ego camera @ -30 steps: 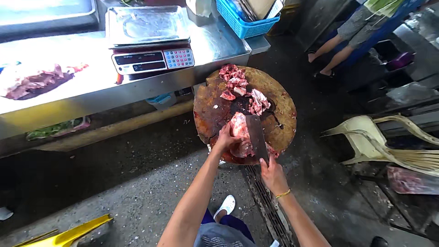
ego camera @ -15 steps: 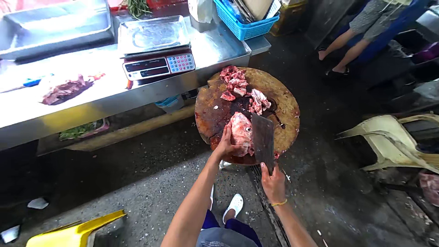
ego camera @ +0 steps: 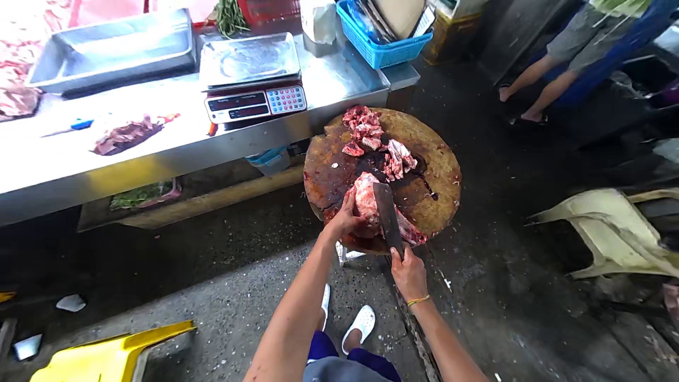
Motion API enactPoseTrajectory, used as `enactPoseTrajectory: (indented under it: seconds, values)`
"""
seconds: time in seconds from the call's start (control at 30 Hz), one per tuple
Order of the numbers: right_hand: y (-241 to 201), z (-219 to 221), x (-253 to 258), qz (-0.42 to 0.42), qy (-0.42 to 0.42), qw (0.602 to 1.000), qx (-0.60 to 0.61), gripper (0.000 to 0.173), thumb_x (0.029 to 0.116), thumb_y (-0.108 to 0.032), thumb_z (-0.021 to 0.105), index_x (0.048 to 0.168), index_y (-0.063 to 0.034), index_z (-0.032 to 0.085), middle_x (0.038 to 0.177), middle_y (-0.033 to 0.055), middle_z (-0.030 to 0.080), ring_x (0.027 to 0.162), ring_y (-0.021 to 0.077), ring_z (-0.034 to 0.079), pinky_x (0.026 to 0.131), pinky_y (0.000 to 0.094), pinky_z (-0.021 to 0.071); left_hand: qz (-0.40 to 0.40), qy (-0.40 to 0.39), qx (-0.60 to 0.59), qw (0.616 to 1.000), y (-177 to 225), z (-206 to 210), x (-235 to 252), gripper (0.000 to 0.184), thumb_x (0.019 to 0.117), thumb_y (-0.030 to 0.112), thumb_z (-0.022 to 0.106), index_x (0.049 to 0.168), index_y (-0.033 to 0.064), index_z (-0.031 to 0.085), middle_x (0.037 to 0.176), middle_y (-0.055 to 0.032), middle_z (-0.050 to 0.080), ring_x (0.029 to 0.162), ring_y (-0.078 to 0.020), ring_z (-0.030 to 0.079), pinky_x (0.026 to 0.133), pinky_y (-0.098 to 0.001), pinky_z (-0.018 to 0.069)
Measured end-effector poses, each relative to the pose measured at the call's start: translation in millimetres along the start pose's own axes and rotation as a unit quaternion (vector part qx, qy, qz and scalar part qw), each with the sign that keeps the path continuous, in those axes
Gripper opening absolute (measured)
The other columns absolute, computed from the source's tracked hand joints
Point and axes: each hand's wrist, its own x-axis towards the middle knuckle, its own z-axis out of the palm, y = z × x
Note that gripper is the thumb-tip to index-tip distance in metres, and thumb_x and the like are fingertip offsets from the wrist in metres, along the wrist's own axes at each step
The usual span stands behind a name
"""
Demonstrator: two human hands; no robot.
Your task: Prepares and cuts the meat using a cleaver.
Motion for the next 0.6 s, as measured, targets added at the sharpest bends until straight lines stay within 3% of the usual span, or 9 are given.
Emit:
enactPoseTrajectory:
  seconds: [0.13, 0.2, 0.27, 0.33, 0.37, 0.43, 0.5, 0.53, 0.6]
  values:
    - [-1, -10, -5, -0.054, 0.092, 0.992, 0.068, 0.035, 0.1020, -0.026, 0.059, 0.118, 0.0029, 0.071, 0.085, 0.0206, 0.073, 0.078, 0.0364, 0.073, 0.074, 0.0590, 0.0571, 0.001, -0.005, -0.001, 1.000, 1, -3, -4, 0.114, 0.0837, 0.025, 0.080, 0.165, 0.0078, 0.003, 0.171, -0.0210, 0.003, 0.157, -0.0306, 0.020, 0.126, -0.0463, 0.0248]
    - [-16, -28, -6, -0.106, 0.159, 0.973, 0.129, 0.036, 0.1011, -0.027, 0.059, 0.111, 0.0053, 0.070, 0.074, 0.0126, 0.069, 0.060, 0.0215, 0.067, 0.061, 0.0443, 0.0583, 0.016, 0.001, -0.017, 1.000, 0, -3, -7, 0.118, 0.0791, 0.023, 0.084, 0.165, 0.0050, 0.005, 0.171, -0.0228, 0.006, 0.157, -0.0318, 0.020, 0.126, -0.0467, 0.0244]
    - [-49, -64, -8, -0.165, 0.217, 0.938, 0.214, 0.035, 0.1015, -0.025, 0.058, 0.107, 0.0083, 0.065, 0.067, 0.0030, 0.063, 0.053, 0.0076, 0.061, 0.053, 0.0291, 0.0574, 0.029, 0.014, -0.009, 0.999, -2, -2, -9, 0.118, 0.0771, 0.027, 0.084, 0.165, 0.0045, 0.008, 0.170, -0.0219, 0.011, 0.156, -0.0306, 0.023, 0.126, -0.0461, 0.0257]
    - [-95, -110, -10, -0.245, 0.274, 0.874, 0.317, 0.024, 0.1022, -0.018, 0.056, 0.106, 0.0060, 0.058, 0.065, -0.0036, 0.061, 0.054, 0.0051, 0.062, 0.054, 0.0263, 0.0591, 0.028, 0.013, 0.003, 1.000, -2, -4, -7, 0.118, 0.0777, 0.030, 0.084, 0.165, 0.0053, 0.009, 0.170, -0.0210, 0.012, 0.157, -0.0303, 0.022, 0.127, -0.0458, 0.0246]
    - [-118, -134, -11, -0.293, 0.293, 0.833, 0.367, 0.016, 0.1040, -0.017, 0.053, 0.106, -0.0011, 0.055, 0.065, -0.0057, 0.062, 0.054, 0.0073, 0.064, 0.054, 0.0283, 0.0605, 0.024, 0.010, 0.011, 1.000, -2, -6, -6, 0.118, 0.0780, 0.031, 0.084, 0.165, 0.0058, 0.009, 0.170, -0.0209, 0.012, 0.157, -0.0308, 0.022, 0.126, -0.0462, 0.0248]
    - [-160, -174, -10, -0.392, 0.309, 0.741, 0.449, 0.013, 0.1079, -0.026, 0.049, 0.107, -0.0134, 0.052, 0.064, -0.0048, 0.064, 0.053, 0.0130, 0.065, 0.054, 0.0327, 0.0602, 0.021, 0.003, 0.029, 0.999, -3, -8, -4, 0.117, 0.0782, 0.034, 0.084, 0.165, 0.0062, 0.010, 0.170, -0.0207, 0.014, 0.156, -0.0312, 0.023, 0.126, -0.0471, 0.0262]
    - [-185, -196, -6, -0.452, 0.299, 0.677, 0.498, 0.021, 0.1070, -0.040, 0.052, 0.101, -0.0205, 0.057, 0.066, -0.0060, 0.064, 0.055, 0.0128, 0.064, 0.058, 0.0328, 0.0604, 0.017, -0.001, 0.042, 0.999, -3, -11, -2, 0.117, 0.0785, 0.037, 0.083, 0.165, 0.0065, 0.011, 0.170, -0.0209, 0.015, 0.156, -0.0322, 0.024, 0.125, -0.0484, 0.0270]
    - [-186, -193, -2, -0.462, 0.296, 0.669, 0.501, 0.023, 0.1066, -0.042, 0.052, 0.098, -0.0219, 0.059, 0.067, -0.0070, 0.064, 0.057, 0.0121, 0.064, 0.059, 0.0327, 0.0608, 0.016, -0.001, 0.049, 0.999, -4, -11, -1, 0.117, 0.0787, 0.038, 0.083, 0.165, 0.0070, 0.011, 0.170, -0.0208, 0.015, 0.155, -0.0328, 0.026, 0.125, -0.0492, 0.0280]
    - [-154, -148, 2, -0.418, 0.297, 0.726, 0.458, 0.025, 0.1076, -0.039, 0.051, 0.092, -0.0230, 0.063, 0.069, -0.0086, 0.065, 0.061, 0.0087, 0.065, 0.063, 0.0302, 0.0598, 0.021, 0.004, 0.056, 0.998, -8, -10, 1, 0.116, 0.0780, 0.041, 0.082, 0.165, 0.0071, 0.013, 0.169, -0.0212, 0.018, 0.154, -0.0338, 0.028, 0.123, -0.0506, 0.0299]
